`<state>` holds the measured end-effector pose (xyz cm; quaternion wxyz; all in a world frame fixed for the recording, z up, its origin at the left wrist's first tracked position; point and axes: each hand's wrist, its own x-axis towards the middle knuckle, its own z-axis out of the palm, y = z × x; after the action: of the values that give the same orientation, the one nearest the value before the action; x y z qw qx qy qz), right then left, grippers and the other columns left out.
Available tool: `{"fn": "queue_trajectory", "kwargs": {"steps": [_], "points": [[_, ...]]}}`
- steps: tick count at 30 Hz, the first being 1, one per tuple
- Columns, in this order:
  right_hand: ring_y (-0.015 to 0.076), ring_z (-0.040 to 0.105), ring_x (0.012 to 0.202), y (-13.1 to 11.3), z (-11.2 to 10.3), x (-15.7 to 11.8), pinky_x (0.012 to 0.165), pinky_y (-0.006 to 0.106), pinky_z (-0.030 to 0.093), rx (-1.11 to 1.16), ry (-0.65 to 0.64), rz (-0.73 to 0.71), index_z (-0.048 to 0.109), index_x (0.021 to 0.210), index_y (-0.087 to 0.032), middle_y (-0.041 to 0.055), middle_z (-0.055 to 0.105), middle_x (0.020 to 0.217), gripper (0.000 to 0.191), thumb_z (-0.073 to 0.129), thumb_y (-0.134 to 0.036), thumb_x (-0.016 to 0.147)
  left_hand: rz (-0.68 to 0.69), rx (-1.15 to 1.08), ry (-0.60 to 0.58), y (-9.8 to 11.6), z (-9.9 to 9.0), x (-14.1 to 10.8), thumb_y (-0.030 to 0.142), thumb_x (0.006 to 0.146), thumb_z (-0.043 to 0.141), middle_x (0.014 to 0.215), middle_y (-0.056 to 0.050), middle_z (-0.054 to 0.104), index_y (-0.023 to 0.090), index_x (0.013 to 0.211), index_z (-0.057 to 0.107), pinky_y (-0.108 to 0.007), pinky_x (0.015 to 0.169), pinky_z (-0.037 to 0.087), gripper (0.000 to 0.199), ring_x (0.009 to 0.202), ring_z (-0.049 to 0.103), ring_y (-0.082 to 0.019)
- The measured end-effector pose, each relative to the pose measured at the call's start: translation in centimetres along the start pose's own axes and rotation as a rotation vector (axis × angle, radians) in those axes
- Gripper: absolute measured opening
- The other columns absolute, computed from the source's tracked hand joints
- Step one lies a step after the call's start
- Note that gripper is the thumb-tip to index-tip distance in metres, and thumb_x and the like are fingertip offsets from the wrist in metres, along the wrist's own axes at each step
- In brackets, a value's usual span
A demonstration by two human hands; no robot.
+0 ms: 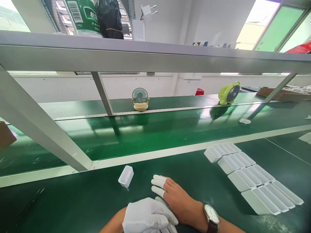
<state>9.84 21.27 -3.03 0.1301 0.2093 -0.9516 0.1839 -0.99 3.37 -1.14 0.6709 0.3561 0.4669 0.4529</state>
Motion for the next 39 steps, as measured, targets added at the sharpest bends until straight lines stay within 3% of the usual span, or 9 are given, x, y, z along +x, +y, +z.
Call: {"fn": "queue_trajectory", "kwargs": {"steps": [8, 14, 19, 22, 26, 29, 34, 37, 39], "points": [[0.0300, 0.044, 0.143, 0.1, -0.7, 0.1, 0.119, 0.048, 0.039, 0.058, -0.041, 0.000, 0.049, 0.145, -0.012, 0.0193, 0.055, 0.146, 0.052, 0.056, -0.027, 0.097, 0.185, 0.166, 0.033, 0.5, -0.1, 0.1, 0.059, 0.089, 0.066, 0.121, -0.020, 0.070, 0.014, 0.128, 0.071, -0.054, 0.106, 0.048, 0.060, 0.112, 0.068, -0.033], [0.0284, 0.042, 0.146, 0.0, -0.6, 0.0, 0.122, 0.047, 0.036, 0.052, -0.042, 0.015, 0.048, 0.147, -0.014, 0.0176, 0.054, 0.148, 0.054, 0.056, -0.026, 0.096, 0.178, 0.218, 0.034, 0.4, -0.3, 0.1, 0.056, 0.091, 0.066, 0.127, -0.017, 0.071, 0.017, 0.126, 0.073, -0.051, 0.112, 0.044, 0.053, 0.122, 0.065, -0.033], [0.0310, 0.042, 0.146, 0.0, -0.4, 0.1, 0.119, 0.050, 0.041, -0.003, -0.009, -0.054, 0.047, 0.148, -0.011, 0.0204, 0.055, 0.147, 0.055, 0.055, -0.016, 0.094, 0.153, 0.224, 0.018, 0.0, -0.2, 0.4, 0.066, 0.087, 0.064, 0.122, -0.015, 0.072, 0.017, 0.126, 0.073, -0.050, 0.112, 0.046, 0.063, 0.122, 0.064, -0.032], [0.0308, 0.046, 0.144, 0.7, 0.6, -0.2, 0.116, 0.048, 0.046, -0.044, 0.042, -0.096, 0.054, 0.143, -0.013, 0.0188, 0.059, 0.144, 0.048, 0.054, -0.014, 0.095, 0.188, 0.232, 0.042, -0.2, -0.3, 0.8, 0.073, 0.088, 0.055, 0.117, -0.013, 0.072, 0.022, 0.121, 0.075, -0.049, 0.108, 0.048, 0.064, 0.121, 0.064, -0.030], [0.0269, 0.056, 0.135, 2.1, 3.0, -1.0, 0.113, 0.044, 0.051, -0.023, 0.135, -0.105, 0.066, 0.129, -0.027, 0.0081, 0.066, 0.137, 0.032, 0.053, -0.019, 0.100, 0.206, 0.234, 0.127, 0.3, -1.1, 1.3, 0.073, 0.096, 0.033, 0.113, -0.013, 0.070, 0.025, 0.125, 0.072, -0.049, 0.102, 0.048, 0.068, 0.125, 0.061, -0.030], [0.0258, 0.060, 0.131, 2.2, 3.9, -1.2, 0.109, 0.044, 0.055, -0.002, 0.179, -0.074, 0.068, 0.125, -0.031, 0.0053, 0.069, 0.132, 0.030, 0.050, -0.023, 0.103, 0.229, 0.241, 0.136, 0.4, -1.9, 1.2, 0.073, 0.095, 0.036, 0.114, -0.016, 0.069, 0.021, 0.126, 0.071, -0.051, 0.104, 0.045, 0.070, 0.128, 0.058, -0.034], [0.0282, 0.054, 0.138, 1.0, 2.7, -0.6, 0.112, 0.046, 0.052, -0.079, 0.158, -0.019, 0.062, 0.137, -0.024, 0.0100, 0.066, 0.136, 0.040, 0.053, -0.016, 0.099, 0.144, 0.235, 0.128, -2.0, -2.2, 0.8, 0.077, 0.089, 0.049, 0.105, -0.009, 0.073, 0.030, 0.107, 0.078, -0.046, 0.096, 0.052, 0.058, 0.109, 0.068, -0.028], [0.0283, 0.048, 0.143, 0.6, 2.0, -0.3, 0.115, 0.047, 0.048, -0.082, 0.080, 0.005, 0.056, 0.143, -0.019, 0.0132, 0.061, 0.143, 0.045, 0.051, -0.012, 0.099, 0.069, 0.204, 0.067, -3.1, -1.7, 0.6, 0.080, 0.075, 0.065, 0.091, -0.007, 0.074, 0.024, 0.095, 0.080, -0.040, 0.084, 0.059, 0.061, 0.092, 0.070, -0.026], [0.0288, 0.045, 0.144, 0.5, 1.8, -0.3, 0.117, 0.049, 0.046, -0.052, 0.049, 0.009, 0.054, 0.145, -0.017, 0.0148, 0.057, 0.146, 0.046, 0.050, -0.012, 0.099, -0.006, 0.171, 0.006, -2.8, -1.3, 0.3, 0.080, 0.073, 0.068, 0.088, -0.007, 0.075, 0.019, 0.094, 0.080, -0.036, 0.080, 0.059, 0.066, 0.084, 0.070, -0.023]]}}
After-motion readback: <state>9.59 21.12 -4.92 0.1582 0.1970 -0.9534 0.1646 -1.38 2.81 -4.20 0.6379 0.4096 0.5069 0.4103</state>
